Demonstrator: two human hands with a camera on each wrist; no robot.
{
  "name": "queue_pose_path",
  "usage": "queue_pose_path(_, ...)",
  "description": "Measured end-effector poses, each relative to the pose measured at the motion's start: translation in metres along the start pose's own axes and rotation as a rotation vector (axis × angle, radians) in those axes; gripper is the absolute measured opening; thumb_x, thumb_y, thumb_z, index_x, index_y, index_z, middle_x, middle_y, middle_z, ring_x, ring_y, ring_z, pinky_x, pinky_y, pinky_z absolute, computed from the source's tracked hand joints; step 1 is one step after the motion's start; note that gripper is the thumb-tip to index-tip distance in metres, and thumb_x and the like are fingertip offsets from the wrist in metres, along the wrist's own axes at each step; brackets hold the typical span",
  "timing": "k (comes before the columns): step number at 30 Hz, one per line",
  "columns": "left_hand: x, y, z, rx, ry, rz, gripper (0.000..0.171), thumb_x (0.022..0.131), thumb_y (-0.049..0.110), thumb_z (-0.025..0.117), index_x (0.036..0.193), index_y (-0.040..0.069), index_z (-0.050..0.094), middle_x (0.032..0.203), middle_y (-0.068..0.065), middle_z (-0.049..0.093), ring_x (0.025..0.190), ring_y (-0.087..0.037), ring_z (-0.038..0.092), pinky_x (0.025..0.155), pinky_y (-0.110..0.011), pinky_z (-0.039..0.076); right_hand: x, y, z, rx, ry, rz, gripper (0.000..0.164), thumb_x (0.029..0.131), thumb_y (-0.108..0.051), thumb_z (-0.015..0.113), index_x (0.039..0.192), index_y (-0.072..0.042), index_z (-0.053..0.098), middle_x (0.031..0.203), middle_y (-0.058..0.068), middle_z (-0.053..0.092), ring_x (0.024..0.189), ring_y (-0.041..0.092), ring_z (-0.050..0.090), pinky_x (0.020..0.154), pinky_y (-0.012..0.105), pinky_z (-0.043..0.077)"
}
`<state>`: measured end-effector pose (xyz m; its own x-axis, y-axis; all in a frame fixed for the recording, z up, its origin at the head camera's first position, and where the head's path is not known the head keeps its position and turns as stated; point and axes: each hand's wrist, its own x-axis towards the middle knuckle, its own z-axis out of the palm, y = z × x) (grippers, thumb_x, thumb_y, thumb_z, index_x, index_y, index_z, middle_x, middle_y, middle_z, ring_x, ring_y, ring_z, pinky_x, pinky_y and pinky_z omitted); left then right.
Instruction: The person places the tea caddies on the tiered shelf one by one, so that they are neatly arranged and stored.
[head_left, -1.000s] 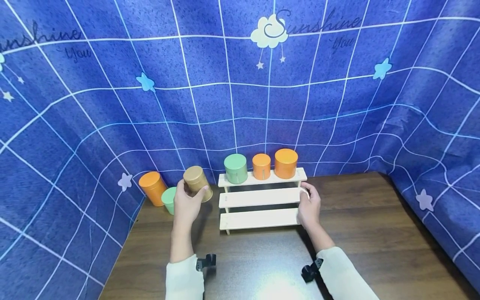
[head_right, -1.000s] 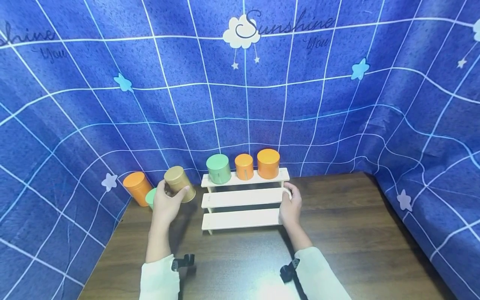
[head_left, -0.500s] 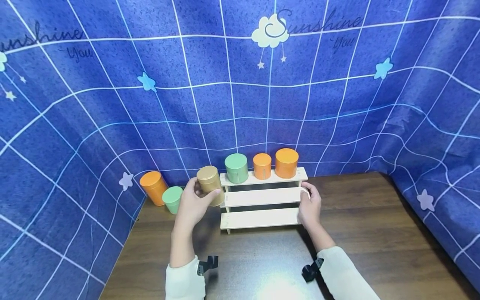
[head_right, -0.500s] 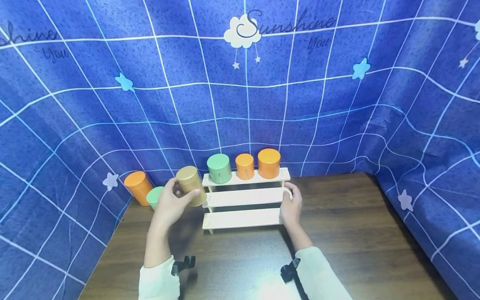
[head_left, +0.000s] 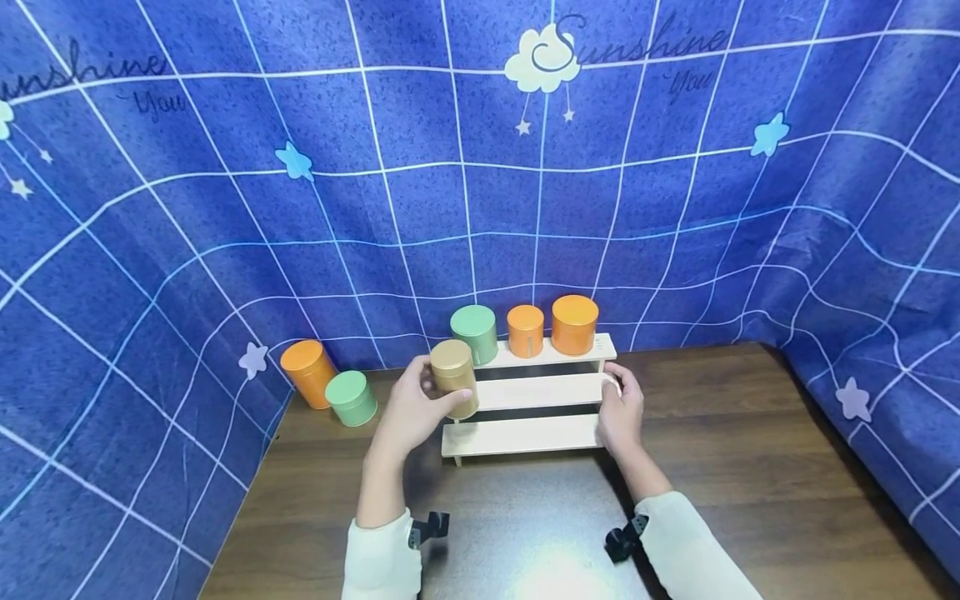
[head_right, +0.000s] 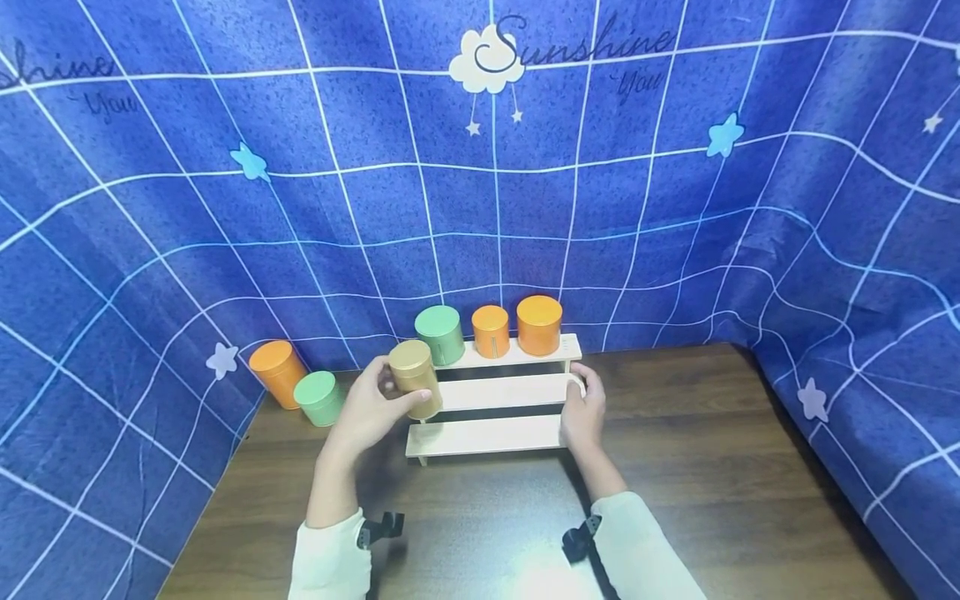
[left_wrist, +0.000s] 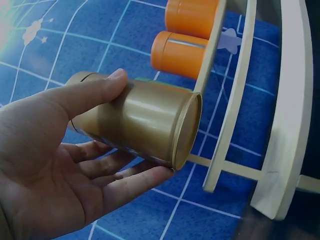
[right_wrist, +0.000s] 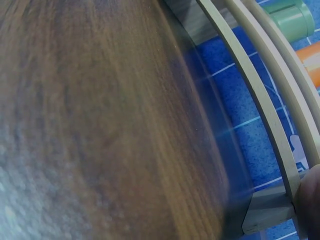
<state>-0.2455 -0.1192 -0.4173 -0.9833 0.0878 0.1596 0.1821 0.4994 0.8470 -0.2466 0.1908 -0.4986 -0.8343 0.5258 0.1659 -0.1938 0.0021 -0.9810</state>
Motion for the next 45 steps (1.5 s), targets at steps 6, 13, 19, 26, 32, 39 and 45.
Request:
queue_pose_path(6, 0.002, 0.002, 0.007, 0.018, -0.017, 0.007, 0.067, 0.083, 0.029, 0.091, 0.138, 0.012, 0.057, 0.124, -0.011, 0.072, 0.112, -0.025, 0.068, 0.097, -0.043, 0.057, -0.001, 0.000, -0.001, 0.027, 0.001, 0.014, 0.036, 0.101, 0.007, 0.046, 0.133, 0.014, 0.059, 0.132, 0.031, 0.062, 0.108, 0.014, 0.055, 0.088, 0.005, 0.045)
queue_pose_path(13, 0.002, 0.004, 0.015, -0.009, -0.016, 0.015, 0.068, 0.083, 0.027, 0.091, 0.139, 0.012, 0.056, 0.119, -0.012, 0.073, 0.108, -0.026, 0.068, 0.089, -0.038, 0.057, 0.000, 0.001, -0.002, 0.045, 0.008, 0.021, 0.036, 0.101, 0.007, 0.046, 0.134, 0.014, 0.059, 0.131, 0.030, 0.062, 0.112, 0.022, 0.056, 0.087, 0.005, 0.046)
queue_pose_path(19, 0.004, 0.005, 0.024, -0.021, -0.019, 0.026, 0.067, 0.082, 0.025, 0.093, 0.139, 0.013, 0.060, 0.130, -0.013, 0.072, 0.120, -0.031, 0.070, 0.104, -0.051, 0.058, 0.001, 0.003, -0.004, 0.033, 0.000, 0.022, 0.036, 0.101, 0.007, 0.046, 0.134, 0.013, 0.060, 0.131, 0.030, 0.063, 0.111, 0.023, 0.057, 0.086, 0.006, 0.047)
queue_pose_path(26, 0.008, 0.002, 0.032, -0.045, 0.011, 0.058, 0.067, 0.080, 0.018, 0.093, 0.138, 0.007, 0.061, 0.134, -0.017, 0.064, 0.123, -0.035, 0.069, 0.106, -0.049, 0.058, 0.001, 0.000, -0.004, 0.020, 0.008, 0.019, 0.035, 0.101, 0.006, 0.047, 0.133, 0.013, 0.061, 0.131, 0.030, 0.063, 0.113, 0.025, 0.056, 0.087, 0.007, 0.045)
queue_pose_path(32, 0.009, -0.002, 0.033, -0.039, 0.027, 0.052, 0.068, 0.080, 0.018, 0.093, 0.139, 0.007, 0.061, 0.133, -0.017, 0.062, 0.120, -0.035, 0.071, 0.103, -0.046, 0.060, 0.001, -0.002, -0.001, 0.015, -0.002, 0.028, 0.036, 0.102, 0.006, 0.047, 0.134, 0.012, 0.060, 0.134, 0.031, 0.063, 0.112, 0.020, 0.055, 0.088, 0.006, 0.045)
queue_pose_path(39, 0.010, -0.006, 0.035, -0.055, 0.025, 0.029, 0.073, 0.081, 0.018, 0.093, 0.144, 0.008, 0.058, 0.137, -0.015, 0.062, 0.124, -0.034, 0.068, 0.105, -0.047, 0.059, -0.001, -0.003, 0.001, 0.007, 0.005, 0.029, 0.036, 0.102, 0.006, 0.046, 0.134, 0.012, 0.060, 0.135, 0.031, 0.062, 0.120, 0.028, 0.054, 0.089, 0.006, 0.042)
queue_pose_path(45, 0.013, -0.009, 0.038, -0.079, 0.028, 0.022, 0.076, 0.081, 0.017, 0.092, 0.147, 0.006, 0.056, 0.139, -0.017, 0.065, 0.127, -0.034, 0.068, 0.106, -0.047, 0.059, 0.000, -0.004, 0.001, 0.007, 0.005, 0.039, 0.036, 0.102, 0.006, 0.046, 0.134, 0.012, 0.060, 0.136, 0.029, 0.062, 0.122, 0.031, 0.053, 0.089, 0.006, 0.042)
